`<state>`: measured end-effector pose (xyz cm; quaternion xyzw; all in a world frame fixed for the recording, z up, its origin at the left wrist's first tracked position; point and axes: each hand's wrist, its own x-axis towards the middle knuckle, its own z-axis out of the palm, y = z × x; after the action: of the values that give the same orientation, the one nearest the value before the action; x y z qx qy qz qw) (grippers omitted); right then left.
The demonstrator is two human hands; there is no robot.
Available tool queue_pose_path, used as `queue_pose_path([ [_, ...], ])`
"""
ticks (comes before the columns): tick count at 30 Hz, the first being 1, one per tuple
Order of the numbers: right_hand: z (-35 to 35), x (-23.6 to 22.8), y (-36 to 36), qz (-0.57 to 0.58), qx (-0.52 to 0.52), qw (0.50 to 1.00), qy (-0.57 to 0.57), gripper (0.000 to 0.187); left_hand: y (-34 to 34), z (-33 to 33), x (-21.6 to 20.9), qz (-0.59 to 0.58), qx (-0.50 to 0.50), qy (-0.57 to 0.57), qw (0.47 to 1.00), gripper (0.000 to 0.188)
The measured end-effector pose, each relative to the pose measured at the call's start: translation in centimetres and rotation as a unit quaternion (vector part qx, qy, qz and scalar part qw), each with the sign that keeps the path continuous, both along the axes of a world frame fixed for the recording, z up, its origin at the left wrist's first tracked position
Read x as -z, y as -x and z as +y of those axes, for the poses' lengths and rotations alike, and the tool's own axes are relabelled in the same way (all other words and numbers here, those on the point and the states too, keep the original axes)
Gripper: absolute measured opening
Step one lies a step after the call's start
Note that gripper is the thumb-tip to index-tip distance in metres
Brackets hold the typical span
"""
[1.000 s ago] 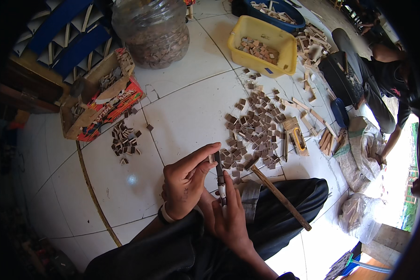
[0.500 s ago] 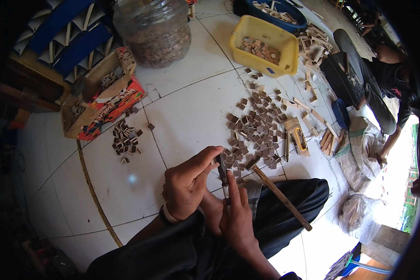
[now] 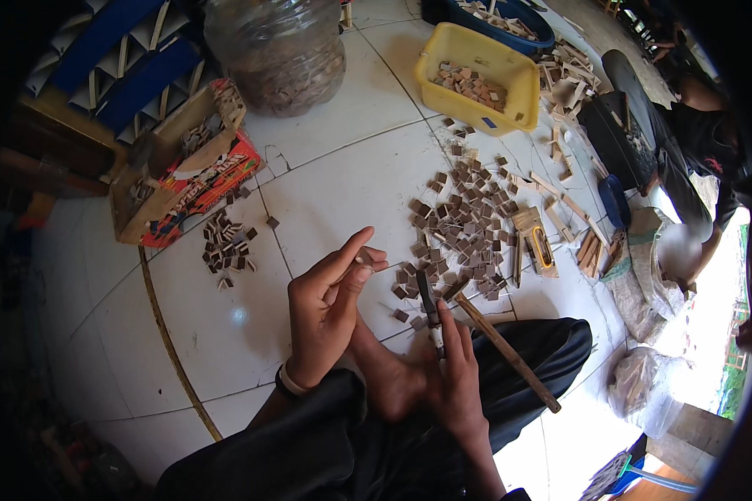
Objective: The person sits on the floor and uses a knife to shave and shape small wooden blocks. They pick up blocks from a pile, carve them with the knife, and place the finished pieces into a nearby box.
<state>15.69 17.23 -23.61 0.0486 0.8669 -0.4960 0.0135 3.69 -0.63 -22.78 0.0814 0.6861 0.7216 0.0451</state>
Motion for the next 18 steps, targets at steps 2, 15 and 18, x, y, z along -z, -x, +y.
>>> queue_pose_path([
  [2,0.5,0.2,-0.2,0.002,-0.019,1.000,0.018,0.074,-0.1,0.0,0.0,-0.020,0.012,-0.006,1.000,0.037],
  [15,-0.6,0.4,-0.7,0.003,-0.015,0.999,0.030,0.074,-0.2,-0.3,-0.5,-0.064,0.056,-0.013,0.996,0.037],
  [18,-0.6,0.2,-0.7,-0.001,-0.013,0.999,0.029,0.074,-0.3,-0.4,-0.6,-0.065,0.062,-0.024,0.996,0.038],
])
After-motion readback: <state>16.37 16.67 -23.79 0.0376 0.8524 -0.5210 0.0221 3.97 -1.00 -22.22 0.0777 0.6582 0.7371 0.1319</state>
